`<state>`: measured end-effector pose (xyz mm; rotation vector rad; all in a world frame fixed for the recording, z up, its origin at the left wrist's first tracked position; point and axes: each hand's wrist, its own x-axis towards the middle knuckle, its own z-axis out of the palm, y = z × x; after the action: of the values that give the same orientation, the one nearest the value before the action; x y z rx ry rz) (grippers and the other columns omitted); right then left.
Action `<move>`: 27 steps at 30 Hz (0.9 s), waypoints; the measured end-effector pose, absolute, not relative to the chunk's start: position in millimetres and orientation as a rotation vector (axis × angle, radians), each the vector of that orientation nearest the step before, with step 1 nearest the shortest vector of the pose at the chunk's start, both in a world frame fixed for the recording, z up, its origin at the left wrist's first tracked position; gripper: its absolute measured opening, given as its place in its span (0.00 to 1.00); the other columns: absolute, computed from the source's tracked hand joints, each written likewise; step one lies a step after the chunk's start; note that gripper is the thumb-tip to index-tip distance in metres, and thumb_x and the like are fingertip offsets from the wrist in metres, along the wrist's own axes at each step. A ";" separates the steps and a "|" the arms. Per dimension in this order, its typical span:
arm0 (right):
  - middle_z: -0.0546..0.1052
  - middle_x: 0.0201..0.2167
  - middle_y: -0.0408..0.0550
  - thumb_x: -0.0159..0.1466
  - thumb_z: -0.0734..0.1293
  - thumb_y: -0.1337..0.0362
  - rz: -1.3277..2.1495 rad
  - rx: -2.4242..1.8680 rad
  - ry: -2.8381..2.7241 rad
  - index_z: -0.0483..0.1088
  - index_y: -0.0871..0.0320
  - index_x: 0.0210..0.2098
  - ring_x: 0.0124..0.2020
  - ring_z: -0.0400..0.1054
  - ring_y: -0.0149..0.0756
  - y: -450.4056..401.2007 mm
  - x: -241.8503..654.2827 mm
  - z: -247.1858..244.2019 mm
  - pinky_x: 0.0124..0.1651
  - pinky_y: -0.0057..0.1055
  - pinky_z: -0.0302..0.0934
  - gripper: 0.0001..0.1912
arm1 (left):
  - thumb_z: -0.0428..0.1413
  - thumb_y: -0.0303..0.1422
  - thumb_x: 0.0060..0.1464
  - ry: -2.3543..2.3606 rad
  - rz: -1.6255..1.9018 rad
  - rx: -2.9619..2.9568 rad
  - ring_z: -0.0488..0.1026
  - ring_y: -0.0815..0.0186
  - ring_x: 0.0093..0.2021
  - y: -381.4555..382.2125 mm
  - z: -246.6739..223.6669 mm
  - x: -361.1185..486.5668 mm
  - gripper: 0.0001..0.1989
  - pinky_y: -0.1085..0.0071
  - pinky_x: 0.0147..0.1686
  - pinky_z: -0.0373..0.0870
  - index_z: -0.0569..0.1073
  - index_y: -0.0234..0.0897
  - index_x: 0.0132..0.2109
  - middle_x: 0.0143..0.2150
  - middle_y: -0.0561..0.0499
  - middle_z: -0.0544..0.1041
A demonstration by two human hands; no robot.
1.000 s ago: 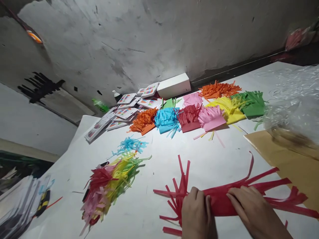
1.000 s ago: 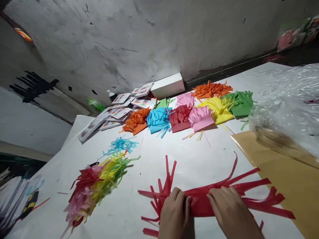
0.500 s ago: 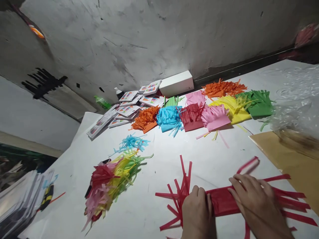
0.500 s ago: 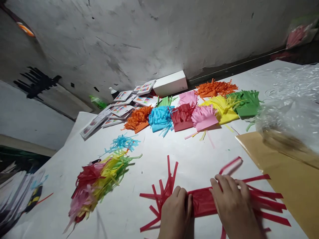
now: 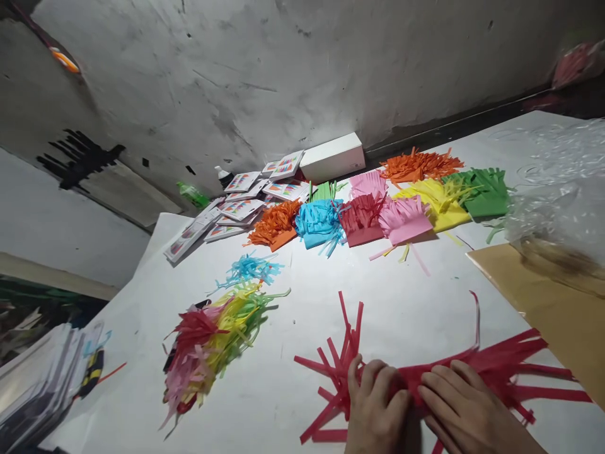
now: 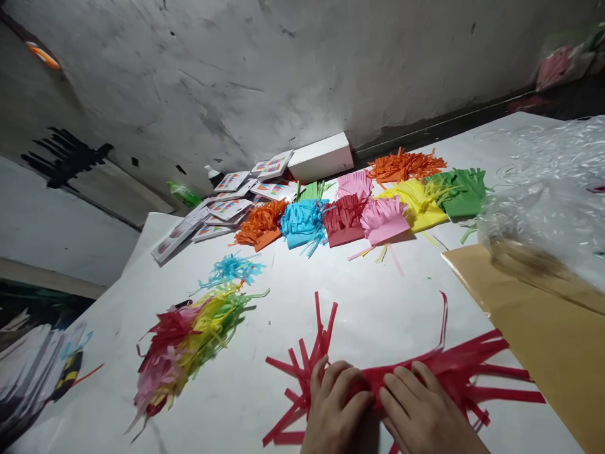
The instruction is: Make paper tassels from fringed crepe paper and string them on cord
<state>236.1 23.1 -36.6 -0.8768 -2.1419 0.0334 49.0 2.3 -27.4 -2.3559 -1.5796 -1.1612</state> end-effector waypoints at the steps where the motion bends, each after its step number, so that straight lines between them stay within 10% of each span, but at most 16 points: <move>1: 0.82 0.39 0.49 0.76 0.53 0.68 0.008 -0.872 -2.126 0.77 0.57 0.39 0.44 0.72 0.42 21.7 237.4 -36.1 0.62 0.44 0.53 0.21 | 0.49 0.33 0.71 -1.578 -1.187 -2.362 0.73 0.62 0.40 0.6 -31.2 48.7 0.16 0.54 0.64 0.50 0.76 0.44 0.34 0.32 0.54 0.79; 7: 0.80 0.42 0.48 0.76 0.52 0.72 0.086 -1.011 -2.145 0.74 0.55 0.39 0.48 0.70 0.43 21.2 249.3 -35.0 0.60 0.46 0.53 0.21 | 0.47 0.34 0.71 -1.679 -1.243 -2.378 0.71 0.62 0.37 -10.6 -27.5 36.1 0.16 0.55 0.57 0.55 0.75 0.42 0.36 0.32 0.54 0.78; 15: 0.66 0.26 0.44 0.72 0.58 0.68 -0.021 -1.219 -2.333 0.64 0.55 0.29 0.29 0.59 0.40 41.8 250.8 -31.6 0.37 0.40 0.49 0.14 | 0.52 0.25 0.62 -2.257 -0.940 -2.216 0.69 0.59 0.38 -3.4 -3.0 36.4 0.10 0.57 0.45 0.61 0.71 0.39 0.32 0.37 0.50 0.73; 21: 0.78 0.45 0.54 0.72 0.56 0.73 -0.007 -1.079 -2.149 0.73 0.58 0.45 0.49 0.69 0.48 34.5 236.3 -22.8 0.59 0.53 0.54 0.14 | 0.55 0.24 0.58 -2.225 -0.840 -2.217 0.68 0.59 0.36 4.7 -9.9 37.9 0.09 0.57 0.43 0.59 0.70 0.40 0.30 0.35 0.52 0.72; 27: 0.76 0.32 0.47 0.70 0.52 0.79 0.119 -0.873 -2.225 0.73 0.58 0.35 0.38 0.68 0.38 31.3 225.7 -20.7 0.58 0.43 0.54 0.21 | 0.59 0.28 0.58 -1.995 -1.025 -2.318 0.70 0.55 0.45 0.6 -8.0 31.7 0.04 0.52 0.51 0.58 0.75 0.43 0.41 0.45 0.48 0.76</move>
<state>225.7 31.3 -20.7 -0.8728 -2.2253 0.1191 31.7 0.6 -8.0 -2.3178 -1.9953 -1.0248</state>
